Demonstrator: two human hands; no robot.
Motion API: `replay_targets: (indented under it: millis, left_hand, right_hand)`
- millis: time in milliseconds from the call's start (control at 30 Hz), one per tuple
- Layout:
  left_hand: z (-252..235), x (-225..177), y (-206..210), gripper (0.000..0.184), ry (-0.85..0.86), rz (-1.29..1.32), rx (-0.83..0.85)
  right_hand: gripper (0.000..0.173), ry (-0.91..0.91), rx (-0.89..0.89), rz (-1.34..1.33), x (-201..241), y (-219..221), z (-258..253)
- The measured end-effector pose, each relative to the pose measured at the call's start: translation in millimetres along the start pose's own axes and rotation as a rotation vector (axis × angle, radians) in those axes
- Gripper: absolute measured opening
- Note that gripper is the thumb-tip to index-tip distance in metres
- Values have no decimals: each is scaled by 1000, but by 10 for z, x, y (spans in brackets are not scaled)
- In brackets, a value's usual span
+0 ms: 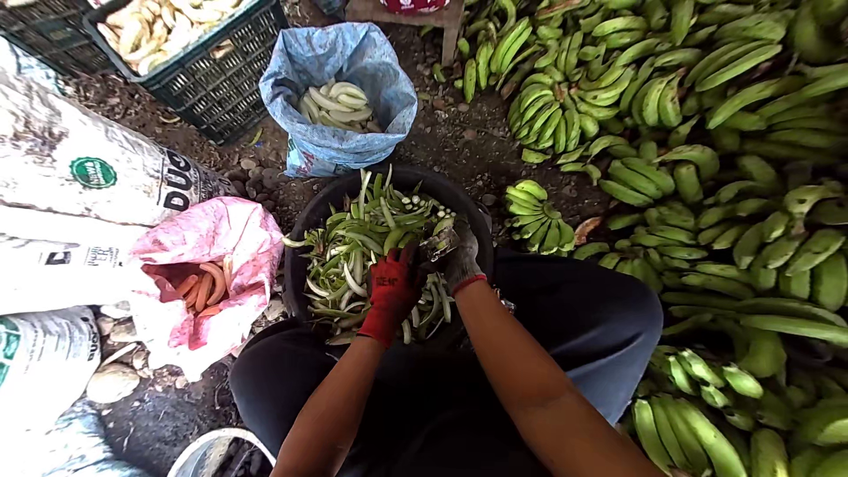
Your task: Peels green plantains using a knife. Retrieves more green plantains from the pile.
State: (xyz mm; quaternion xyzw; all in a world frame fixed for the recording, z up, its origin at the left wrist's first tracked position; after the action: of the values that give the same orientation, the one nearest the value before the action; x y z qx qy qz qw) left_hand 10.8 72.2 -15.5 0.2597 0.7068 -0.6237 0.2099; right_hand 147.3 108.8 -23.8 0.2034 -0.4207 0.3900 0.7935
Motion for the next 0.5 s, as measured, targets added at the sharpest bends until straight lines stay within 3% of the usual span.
replay_targets:
  millis: [133,233,367,433,500]
  left_hand:
    - [-94,87,-12,48,-73,12,19]
    - [-203,268,-50,45,-180,100,103]
    - [-208,425,-129,45,-217,219,215]
    - [-195,445,-110,45,-205,217,223]
    - [-199,420,-66,47,-179,193,199]
  right_hand:
    - [43,-207,-32,312,-56,12,48]
    - [46,-234,209,337,-170,-17,30]
    - [52,-240,539,642,-239,-130,-55]
    - [51,-201,642,736,-233,-187,-61]
    - [49,-97,636,588,-269,-240,-128]
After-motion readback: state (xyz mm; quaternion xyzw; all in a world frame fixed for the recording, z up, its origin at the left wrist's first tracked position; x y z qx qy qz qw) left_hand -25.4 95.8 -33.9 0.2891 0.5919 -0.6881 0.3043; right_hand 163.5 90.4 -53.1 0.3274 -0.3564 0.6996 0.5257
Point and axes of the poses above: each hand's wrist, its own z-axis away from the middle knuckle, its own y-axis out of the palm, x = y × z, the point moved 4 cm from there along -z, towards the middle knuckle, and after that the axes turned 12 degrees about -x, right-handed, at the moved point
